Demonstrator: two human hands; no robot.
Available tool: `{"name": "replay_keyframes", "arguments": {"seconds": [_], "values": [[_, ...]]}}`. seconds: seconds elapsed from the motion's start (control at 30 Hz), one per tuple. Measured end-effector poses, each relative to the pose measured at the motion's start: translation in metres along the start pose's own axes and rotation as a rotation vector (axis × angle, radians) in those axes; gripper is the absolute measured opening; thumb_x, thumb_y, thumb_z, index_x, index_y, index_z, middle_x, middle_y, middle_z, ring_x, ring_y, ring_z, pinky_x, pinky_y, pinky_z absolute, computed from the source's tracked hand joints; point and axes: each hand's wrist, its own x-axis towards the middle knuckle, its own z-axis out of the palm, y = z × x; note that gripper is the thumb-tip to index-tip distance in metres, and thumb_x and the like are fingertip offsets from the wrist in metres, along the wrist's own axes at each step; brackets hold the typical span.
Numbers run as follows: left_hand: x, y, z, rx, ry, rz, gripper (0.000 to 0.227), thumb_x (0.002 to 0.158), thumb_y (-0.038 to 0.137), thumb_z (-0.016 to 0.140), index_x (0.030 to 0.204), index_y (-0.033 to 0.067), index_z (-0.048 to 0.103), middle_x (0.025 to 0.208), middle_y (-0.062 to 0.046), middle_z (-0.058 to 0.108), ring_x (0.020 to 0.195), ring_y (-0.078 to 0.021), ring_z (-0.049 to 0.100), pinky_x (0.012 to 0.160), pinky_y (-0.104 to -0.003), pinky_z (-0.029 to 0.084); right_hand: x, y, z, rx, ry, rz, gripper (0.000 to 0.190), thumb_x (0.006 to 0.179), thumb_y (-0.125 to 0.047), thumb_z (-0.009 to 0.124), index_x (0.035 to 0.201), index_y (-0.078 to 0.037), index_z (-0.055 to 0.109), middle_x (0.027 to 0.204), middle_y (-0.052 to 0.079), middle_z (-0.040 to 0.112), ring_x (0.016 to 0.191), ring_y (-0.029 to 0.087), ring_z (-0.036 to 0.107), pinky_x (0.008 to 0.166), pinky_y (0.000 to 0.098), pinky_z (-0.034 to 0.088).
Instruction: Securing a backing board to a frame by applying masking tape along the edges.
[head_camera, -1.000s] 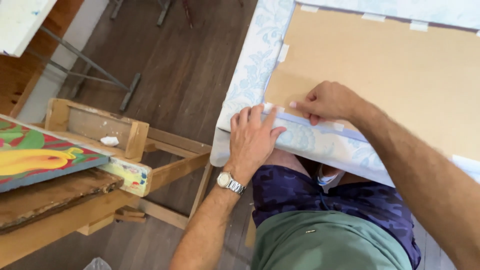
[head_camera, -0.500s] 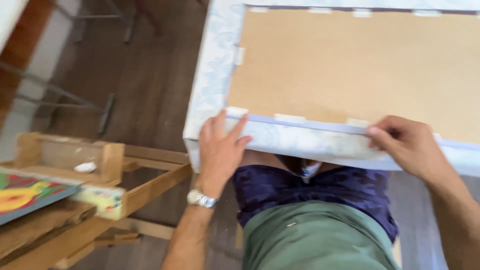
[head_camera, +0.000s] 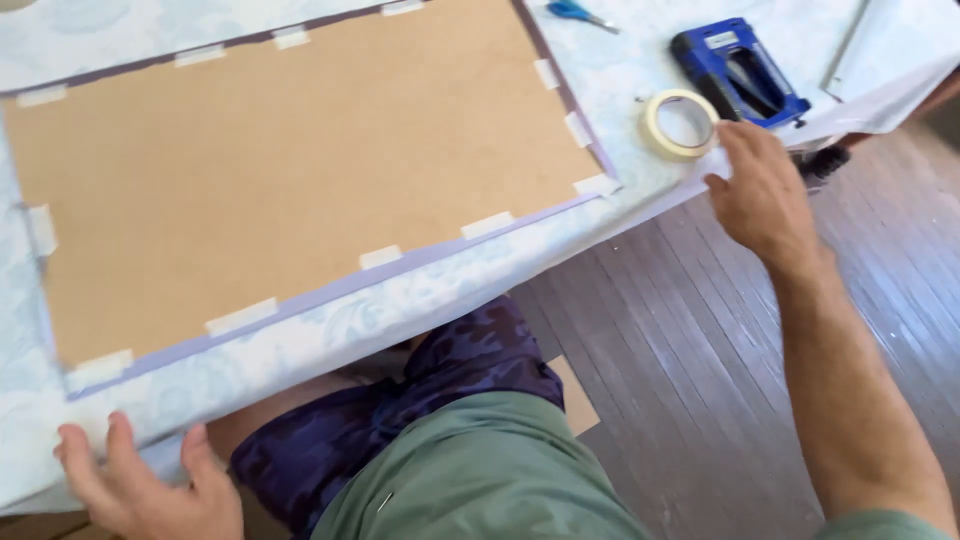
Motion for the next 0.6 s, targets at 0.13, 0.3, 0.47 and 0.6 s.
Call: {"name": "replay_keyframes", "arguments": {"seconds": [0.13,0.3,0.47,0.6], "values": [[0.017,0.039,0.007,-0.089,0.049,0.02,0.053,0.114,0.025,0.061,0.139,-0.0213,0.058,0.152,-0.043,0.046,0.144,-0.0645,0.044,0.118,-0.073,0.04,0.014,0.013,0.012,-0.045,0.018,-0.209,0.05,0.09,-0.008,0.078,0.137,0.004,0.068,0.14,0.026,0.065,0.136,0.044,0.056,0.116,0.0531,0.044],[0.047,0.1,0.009,-0.55,-0.275,-0.259,0.033,0.102,0.017,0.063,0.13,-0.0024,0.061,0.13,-0.015,0.066,0.126,-0.0303,0.062,0.11,-0.041,0.049,0.0,-0.021,-0.018,0.333,-0.24,-0.014,0.018,0.105,-0.021,0.061,0.105,-0.003,0.062,0.097,0.013,0.067,0.078,0.025,0.06,0.067,0.038,0.051],[0.093,0.172,0.012,-0.92,-0.506,-0.258,0.039,0.094,0.016,0.071,0.13,0.0037,0.061,0.13,-0.011,0.067,0.119,-0.0228,0.066,0.099,-0.032,0.057,-0.044,-0.13,-0.041,0.741,-0.168,-0.462,0.023,0.095,-0.013,0.065,0.118,-0.01,0.064,0.118,0.008,0.072,0.111,0.025,0.068,0.122,0.0532,0.037],[0.126,0.197,0.007,-1.094,-0.721,-0.165,0.056,0.095,0.038,0.064,0.141,0.0071,0.054,0.138,-0.01,0.06,0.126,-0.0235,0.063,0.099,-0.035,0.058,-0.058,-0.188,-0.055,0.936,-0.277,-0.528,0.019,0.098,-0.023,0.059,0.112,-0.011,0.064,0.118,0.008,0.073,0.116,0.026,0.069,0.123,0.0582,0.032]]}}
